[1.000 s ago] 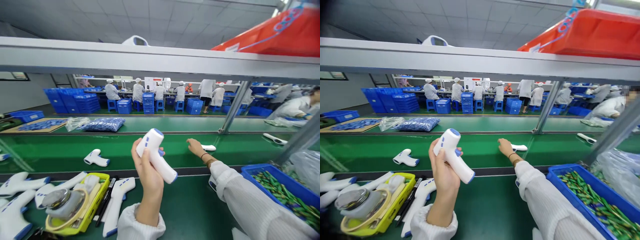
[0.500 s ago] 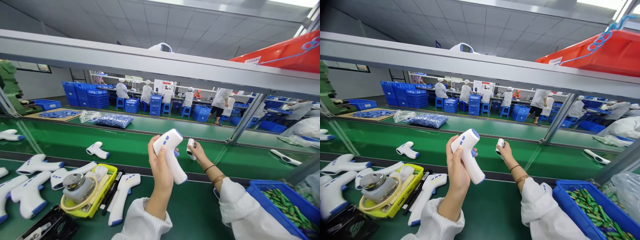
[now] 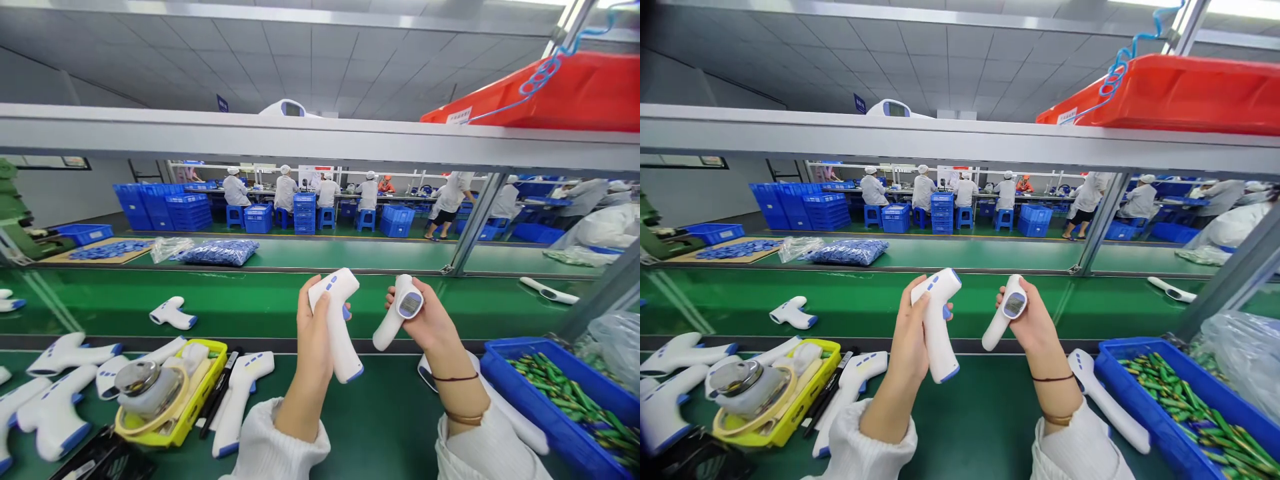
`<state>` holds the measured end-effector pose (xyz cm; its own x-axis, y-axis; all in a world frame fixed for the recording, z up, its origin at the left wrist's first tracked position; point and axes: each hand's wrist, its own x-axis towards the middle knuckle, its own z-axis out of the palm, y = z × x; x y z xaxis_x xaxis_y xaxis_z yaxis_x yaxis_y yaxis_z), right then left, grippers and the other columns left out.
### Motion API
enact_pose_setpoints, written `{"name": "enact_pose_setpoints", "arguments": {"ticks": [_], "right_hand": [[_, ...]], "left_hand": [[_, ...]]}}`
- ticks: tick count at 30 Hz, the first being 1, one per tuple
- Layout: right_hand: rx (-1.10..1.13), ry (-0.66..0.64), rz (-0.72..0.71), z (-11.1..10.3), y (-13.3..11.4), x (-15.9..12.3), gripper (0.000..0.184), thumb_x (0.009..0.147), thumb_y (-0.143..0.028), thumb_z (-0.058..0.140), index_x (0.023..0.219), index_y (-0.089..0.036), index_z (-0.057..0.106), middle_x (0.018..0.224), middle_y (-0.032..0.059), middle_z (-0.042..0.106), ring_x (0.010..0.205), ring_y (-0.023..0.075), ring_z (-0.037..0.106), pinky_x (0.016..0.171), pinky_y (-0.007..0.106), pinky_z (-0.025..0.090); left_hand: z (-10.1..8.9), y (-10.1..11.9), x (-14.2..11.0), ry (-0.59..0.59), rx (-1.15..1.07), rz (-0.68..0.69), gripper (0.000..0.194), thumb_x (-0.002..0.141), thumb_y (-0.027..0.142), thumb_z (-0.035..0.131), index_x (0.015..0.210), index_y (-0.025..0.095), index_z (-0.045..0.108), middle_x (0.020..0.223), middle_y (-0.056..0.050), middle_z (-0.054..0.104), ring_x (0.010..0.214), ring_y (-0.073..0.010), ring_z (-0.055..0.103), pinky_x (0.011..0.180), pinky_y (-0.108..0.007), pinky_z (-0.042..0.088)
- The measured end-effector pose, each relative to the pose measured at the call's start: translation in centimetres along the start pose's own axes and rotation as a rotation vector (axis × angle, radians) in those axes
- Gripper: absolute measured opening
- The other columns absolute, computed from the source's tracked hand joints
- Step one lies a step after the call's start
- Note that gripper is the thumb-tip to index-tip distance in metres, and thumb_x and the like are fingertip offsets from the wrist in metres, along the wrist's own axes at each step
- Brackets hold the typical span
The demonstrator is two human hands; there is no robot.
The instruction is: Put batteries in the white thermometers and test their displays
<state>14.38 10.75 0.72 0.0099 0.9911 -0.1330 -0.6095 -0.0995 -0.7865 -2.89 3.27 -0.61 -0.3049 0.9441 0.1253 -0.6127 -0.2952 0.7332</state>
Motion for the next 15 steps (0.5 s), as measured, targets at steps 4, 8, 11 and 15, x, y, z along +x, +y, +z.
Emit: {"name": "enact_pose_setpoints", "arguments": {"ticks": [4, 8, 11, 15], "right_hand": [[0.045, -0.021, -0.049, -0.5, -0.2, -0.1, 0.017, 0.091, -0.024, 0.047, 0.097, -0.019, 0.061, 0.081, 0.0035, 0.060, 0.070, 0.0152, 0.058, 0.059, 0.025, 0.053], [0.013, -0.132, -0.182, -1.1, -0.3, -0.3, 0.040, 0.079, -0.019, 0.069, 0.116, -0.028, 0.060, 0.090, -0.0030, 0.058, 0.077, 0.0095, 0.055, 0.067, 0.016, 0.051], [-0.157, -0.191, -0.261, -1.5, -0.2, -0.5, 0.053, 0.072, -0.025, 0.080, 0.120, -0.030, 0.058, 0.091, -0.0037, 0.057, 0.080, 0.0096, 0.054, 0.068, 0.015, 0.049], [-0.263, -0.235, -0.297, -1.9, -0.2, -0.4, 0.050, 0.070, -0.035, 0.082, 0.113, -0.028, 0.057, 0.090, -0.0034, 0.057, 0.079, 0.0105, 0.054, 0.065, 0.016, 0.047]], "left_hand": [[-0.4, 0.3, -0.4, -0.080, 0.438, 0.015, 0.073, 0.085, 0.022, 0.063, 0.151, 0.033, 0.032, 0.130, -0.008, 0.058, 0.091, -0.0185, 0.066, 0.078, -0.030, 0.054], [-0.8, -0.5, -0.4, -0.029, 0.877, 0.340, 0.063, 0.085, 0.024, 0.066, 0.144, 0.035, 0.046, 0.133, -0.005, 0.057, 0.109, -0.0219, 0.061, 0.090, -0.031, 0.050], [-2.0, -2.1, 1.0, -0.069, 0.903, 0.186, 0.053, 0.080, 0.031, 0.072, 0.132, 0.027, 0.058, 0.115, -0.008, 0.066, 0.083, -0.0198, 0.066, 0.071, -0.028, 0.052], [-4.3, -4.6, 3.3, -0.040, 0.793, 0.013, 0.048, 0.074, 0.033, 0.078, 0.116, 0.015, 0.062, 0.098, -0.011, 0.068, 0.069, -0.0186, 0.065, 0.058, -0.024, 0.049]]}}
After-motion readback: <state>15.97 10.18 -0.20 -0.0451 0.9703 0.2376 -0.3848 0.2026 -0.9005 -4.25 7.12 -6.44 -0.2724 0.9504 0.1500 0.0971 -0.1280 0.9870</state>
